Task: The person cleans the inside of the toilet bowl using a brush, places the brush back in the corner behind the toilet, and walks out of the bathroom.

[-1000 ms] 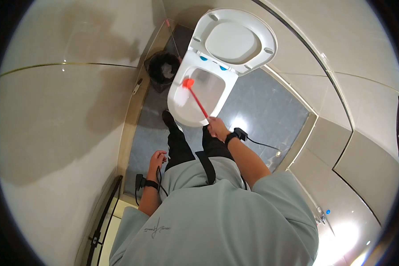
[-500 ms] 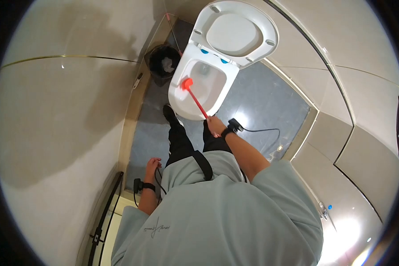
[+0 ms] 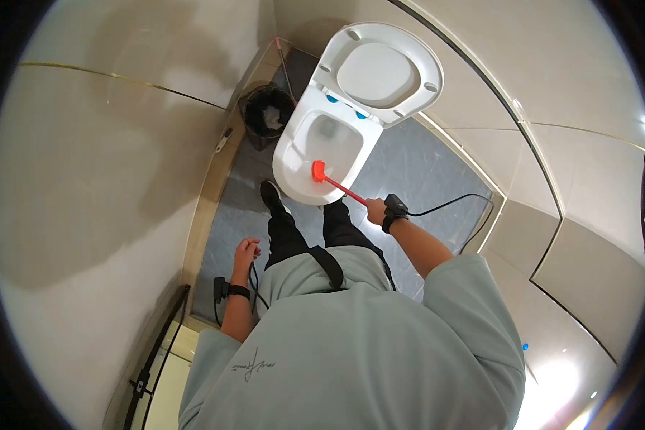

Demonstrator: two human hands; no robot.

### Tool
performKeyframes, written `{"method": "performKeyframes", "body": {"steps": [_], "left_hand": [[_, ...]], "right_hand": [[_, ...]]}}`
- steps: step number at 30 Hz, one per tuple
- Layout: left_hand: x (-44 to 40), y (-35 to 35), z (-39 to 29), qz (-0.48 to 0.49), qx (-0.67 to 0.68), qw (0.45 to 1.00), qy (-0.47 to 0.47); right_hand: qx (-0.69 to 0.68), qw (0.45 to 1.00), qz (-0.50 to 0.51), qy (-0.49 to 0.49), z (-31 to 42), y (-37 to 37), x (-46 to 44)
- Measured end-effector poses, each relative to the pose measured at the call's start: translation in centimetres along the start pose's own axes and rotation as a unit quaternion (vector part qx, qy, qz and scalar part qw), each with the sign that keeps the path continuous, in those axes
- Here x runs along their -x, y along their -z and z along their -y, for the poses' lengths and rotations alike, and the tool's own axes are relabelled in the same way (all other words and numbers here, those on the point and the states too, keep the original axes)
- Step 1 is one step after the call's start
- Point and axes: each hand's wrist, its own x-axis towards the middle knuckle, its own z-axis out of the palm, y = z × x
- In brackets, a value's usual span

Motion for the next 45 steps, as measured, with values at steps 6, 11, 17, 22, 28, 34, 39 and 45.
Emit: {"method": "performKeyframes", "body": {"steps": [6,11,17,22,28,34,39,45], "left_hand": [[1.6,0.3,5.8,0.011,0.062,0.998,0.022],[4.8,-0.4,8.5,0.008,0.052,0.999,0.011],[8.1,2.4,7.5,-0.068,0.051,0.995,0.048],[10.2,5.0,8.1,-0.09,0.08,0.992,0.033],[8.0,6.7,7.8,-0.047,0.001,0.999,-0.009],[4.0,6.3,0.1,-0.026,-0.139,0.99,0.016],[3.3,8.1,-6.1,-0.014,-0.179,0.98,-0.08],[3.3,15.1,-3.9,-0.015,-0.177,0.982,-0.064]], "right_hand": [[-0.075,0.996,-0.043,0.014,0.6,-0.6,-3.7],[-0.117,0.991,-0.062,-0.015,4.7,1.4,-8.4],[-0.472,0.849,-0.079,-0.225,3.8,-0.7,-15.3],[-0.58,0.813,-0.041,0.002,-1.8,-12.1,-23.3],[-0.159,0.973,-0.163,0.04,3.2,-8.4,-10.6],[-0.243,0.95,-0.162,-0.11,9.8,-7.4,-0.2],[-0.253,0.941,-0.205,-0.095,11.8,-8.2,-4.3],[-0.313,0.919,-0.179,-0.158,13.4,-6.4,-10.6]]}}
